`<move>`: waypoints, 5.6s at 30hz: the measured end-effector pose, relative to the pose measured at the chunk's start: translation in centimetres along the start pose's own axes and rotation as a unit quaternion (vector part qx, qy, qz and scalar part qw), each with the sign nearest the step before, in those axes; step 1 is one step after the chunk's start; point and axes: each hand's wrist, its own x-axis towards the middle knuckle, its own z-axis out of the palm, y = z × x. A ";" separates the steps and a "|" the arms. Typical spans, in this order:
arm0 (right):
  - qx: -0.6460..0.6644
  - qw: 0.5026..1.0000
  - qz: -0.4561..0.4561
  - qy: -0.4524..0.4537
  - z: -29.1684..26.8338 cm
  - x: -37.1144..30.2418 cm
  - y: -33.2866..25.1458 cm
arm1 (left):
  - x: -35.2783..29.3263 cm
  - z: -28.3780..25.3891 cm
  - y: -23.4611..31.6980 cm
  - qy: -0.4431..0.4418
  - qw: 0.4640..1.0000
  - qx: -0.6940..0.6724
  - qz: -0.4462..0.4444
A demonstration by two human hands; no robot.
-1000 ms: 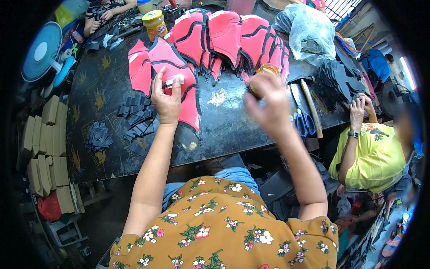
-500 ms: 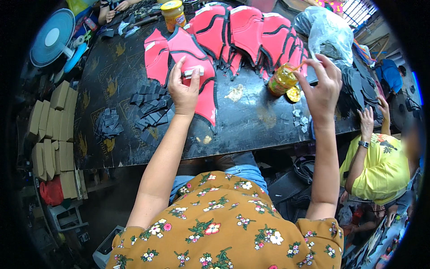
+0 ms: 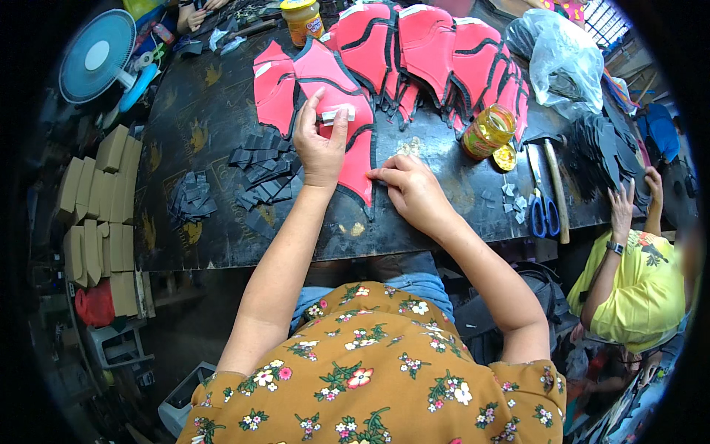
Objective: The person repeatedly picks small black rubber pieces from a pile, applies adhesive from a yellow jar to one edge, and presses the piece onto a pink rubber component. They continue this cycle, stacking the finished pink-and-black assemblies on the table.
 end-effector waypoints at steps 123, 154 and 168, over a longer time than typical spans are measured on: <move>-0.379 0.915 0.138 0.005 -18.2 0.6 3.6 | 1.5 -1.5 2.1 -0.014 0.999 -0.031 0.003; -0.083 0.991 -0.098 -0.036 -0.1 -4.8 -3.4 | 0.2 -0.9 0.0 0.005 0.999 0.014 0.039; -0.095 0.987 -0.123 -0.041 -0.1 -3.9 -3.6 | 0.1 -0.8 -0.3 0.016 0.997 0.031 0.075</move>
